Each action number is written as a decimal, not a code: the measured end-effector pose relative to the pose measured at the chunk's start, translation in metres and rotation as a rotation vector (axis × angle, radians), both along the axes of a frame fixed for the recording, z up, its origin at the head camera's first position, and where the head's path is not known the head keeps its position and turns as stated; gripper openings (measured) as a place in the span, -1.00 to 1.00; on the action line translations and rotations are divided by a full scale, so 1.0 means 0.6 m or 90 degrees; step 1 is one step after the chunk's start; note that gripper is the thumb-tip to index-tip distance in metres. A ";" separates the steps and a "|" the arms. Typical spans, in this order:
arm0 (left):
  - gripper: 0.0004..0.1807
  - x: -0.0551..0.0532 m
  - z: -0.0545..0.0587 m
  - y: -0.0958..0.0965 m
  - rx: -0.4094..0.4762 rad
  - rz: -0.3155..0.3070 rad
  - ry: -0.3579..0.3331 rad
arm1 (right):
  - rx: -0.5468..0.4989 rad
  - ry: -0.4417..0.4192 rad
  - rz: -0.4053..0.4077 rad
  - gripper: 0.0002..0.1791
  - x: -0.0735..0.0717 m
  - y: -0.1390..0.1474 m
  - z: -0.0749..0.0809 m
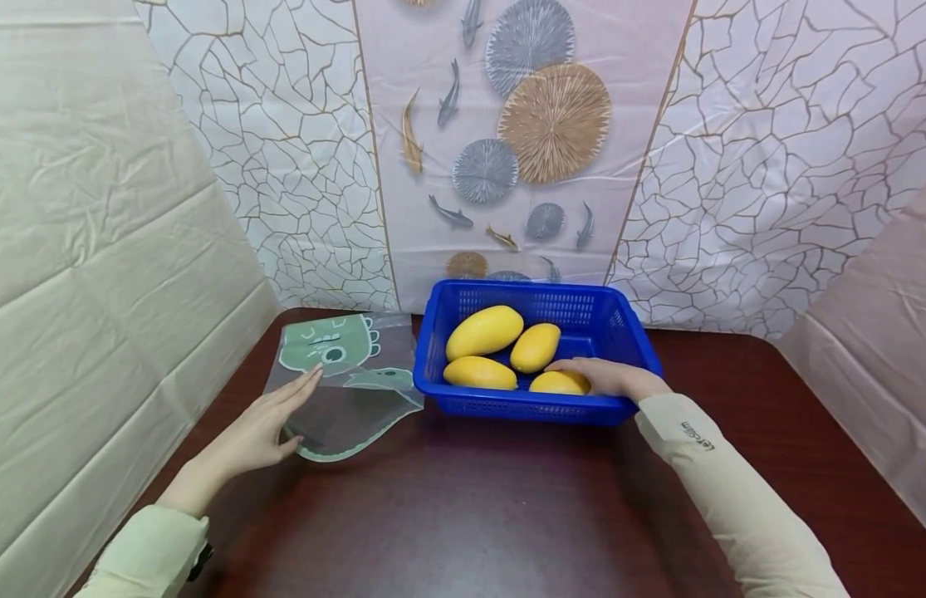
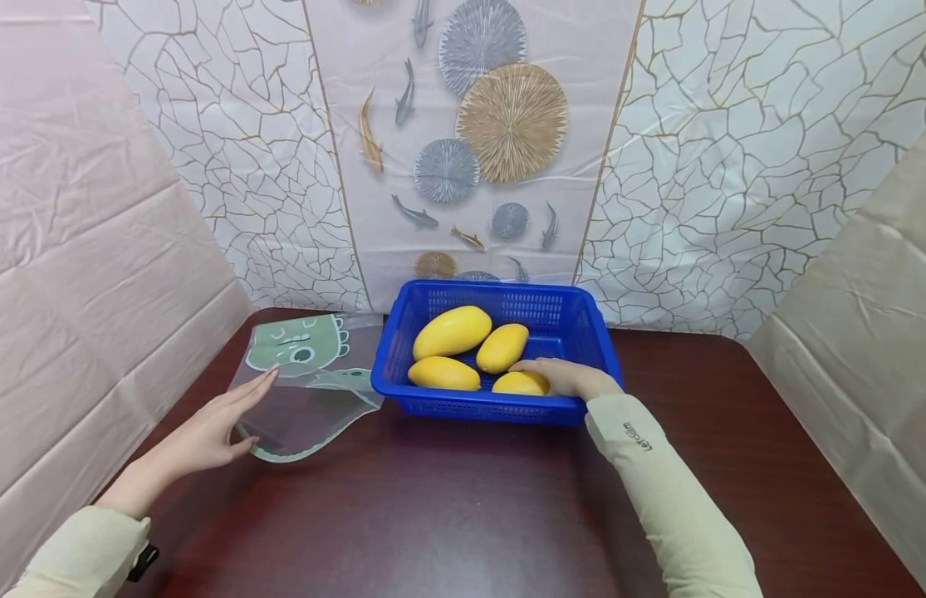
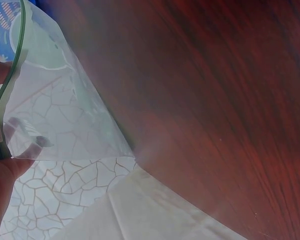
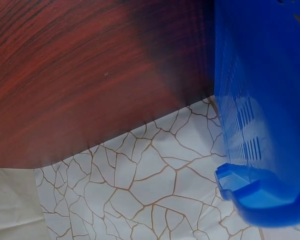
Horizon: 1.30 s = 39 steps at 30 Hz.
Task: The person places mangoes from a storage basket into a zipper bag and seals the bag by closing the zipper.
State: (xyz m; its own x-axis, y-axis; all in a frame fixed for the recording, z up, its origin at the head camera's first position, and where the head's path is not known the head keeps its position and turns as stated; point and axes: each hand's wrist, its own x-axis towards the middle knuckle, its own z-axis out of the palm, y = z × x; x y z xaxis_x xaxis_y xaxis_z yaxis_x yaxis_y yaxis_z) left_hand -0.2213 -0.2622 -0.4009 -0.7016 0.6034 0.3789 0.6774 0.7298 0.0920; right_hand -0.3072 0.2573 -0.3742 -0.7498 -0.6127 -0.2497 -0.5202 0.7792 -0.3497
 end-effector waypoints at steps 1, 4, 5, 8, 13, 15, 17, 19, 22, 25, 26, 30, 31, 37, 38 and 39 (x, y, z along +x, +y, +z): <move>0.18 0.000 0.000 0.000 -0.001 0.001 0.000 | -0.002 0.005 0.005 -0.36 0.000 0.000 0.000; 0.19 0.000 0.000 0.001 -0.001 0.001 0.000 | -0.003 0.024 0.017 -0.35 -0.001 0.002 0.000; 0.19 0.000 0.000 0.001 0.000 0.002 0.000 | -0.003 0.030 0.021 -0.34 -0.001 0.003 0.000; 0.20 0.000 0.000 0.002 0.000 0.002 -0.001 | -0.006 0.041 0.024 -0.33 -0.001 0.005 0.001; 0.21 0.000 0.000 0.003 0.001 0.001 -0.001 | -0.013 0.058 0.031 -0.33 0.000 0.007 0.004; 0.21 -0.001 -0.001 0.003 0.002 0.000 -0.003 | -0.014 0.066 0.031 -0.32 0.001 0.007 0.005; 0.20 -0.001 0.000 0.002 0.001 -0.002 -0.001 | -0.011 0.076 0.028 -0.32 0.002 0.006 0.007; 0.21 -0.003 0.000 0.002 0.000 -0.003 0.001 | -0.011 0.083 0.022 -0.31 0.003 0.004 0.009; 0.21 -0.005 0.002 0.000 -0.002 -0.002 0.000 | -0.008 0.098 0.017 -0.31 0.003 0.004 0.012; 0.21 -0.005 0.004 -0.001 -0.006 -0.001 -0.002 | -0.014 0.110 0.019 -0.30 0.004 0.004 0.016; 0.21 -0.004 0.004 -0.001 -0.006 -0.001 -0.003 | -0.017 0.115 0.021 -0.29 0.004 0.005 0.017; 0.21 -0.002 0.003 0.000 -0.004 -0.001 -0.002 | -0.031 0.122 0.024 -0.26 0.004 0.005 0.020; 0.20 -0.001 0.003 0.000 -0.002 0.000 -0.004 | -0.032 0.121 0.019 -0.26 0.004 0.004 0.020; 0.20 0.001 0.006 -0.001 -0.002 0.000 -0.003 | -0.042 0.137 0.005 -0.27 0.005 0.004 0.019; 0.20 0.001 0.006 -0.001 -0.003 -0.001 0.002 | -0.047 0.143 0.006 -0.27 0.006 0.004 0.019; 0.21 0.001 0.007 -0.001 -0.006 0.000 0.004 | -0.052 0.149 0.008 -0.28 0.006 0.004 0.019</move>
State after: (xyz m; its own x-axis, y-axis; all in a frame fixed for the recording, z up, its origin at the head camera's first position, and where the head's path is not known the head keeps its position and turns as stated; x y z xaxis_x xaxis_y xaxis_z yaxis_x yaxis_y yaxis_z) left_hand -0.2209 -0.2630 -0.3964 -0.6995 0.6066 0.3777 0.6778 0.7307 0.0818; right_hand -0.3033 0.2596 -0.3627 -0.7735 -0.6336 -0.0192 -0.6041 0.7460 -0.2801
